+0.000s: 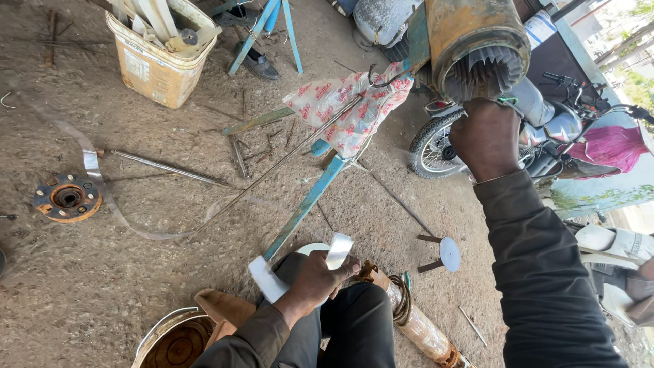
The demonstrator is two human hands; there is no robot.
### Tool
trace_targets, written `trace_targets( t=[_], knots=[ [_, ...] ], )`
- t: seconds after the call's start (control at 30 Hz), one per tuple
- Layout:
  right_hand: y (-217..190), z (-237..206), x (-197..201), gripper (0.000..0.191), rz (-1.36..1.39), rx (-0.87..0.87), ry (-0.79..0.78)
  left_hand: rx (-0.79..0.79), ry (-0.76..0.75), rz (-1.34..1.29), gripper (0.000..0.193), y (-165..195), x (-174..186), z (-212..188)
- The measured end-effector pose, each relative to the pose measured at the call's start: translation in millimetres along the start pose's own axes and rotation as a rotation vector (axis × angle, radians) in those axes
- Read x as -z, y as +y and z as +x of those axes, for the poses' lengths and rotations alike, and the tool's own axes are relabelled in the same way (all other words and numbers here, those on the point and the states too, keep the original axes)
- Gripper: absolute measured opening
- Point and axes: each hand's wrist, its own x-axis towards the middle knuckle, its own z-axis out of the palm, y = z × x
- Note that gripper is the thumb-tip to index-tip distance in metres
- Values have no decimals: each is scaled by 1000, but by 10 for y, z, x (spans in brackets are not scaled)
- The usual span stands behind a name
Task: The person sits on a chair in a workshop and cuts short strips of white tape from a roll, then presses each strip onto the teeth of a gear-like impeller inside a cylindrical housing mounted on a stand, repeating the cut-and-apply cycle.
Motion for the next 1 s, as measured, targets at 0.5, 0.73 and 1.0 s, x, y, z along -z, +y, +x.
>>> trace_targets(
  t=[0.5, 0.73, 1.0],
  knots=[
    [160, 49, -57, 28, 98, -53, -45, 115, 41, 39, 17, 25, -1, 26],
    [214, 69, -121, 26, 120, -147, -29, 101, 15, 62, 21, 49, 14, 6],
    [282, 178, -123, 28, 63, -47, -93, 124, 34, 107, 19, 66, 14, -1]
  ],
)
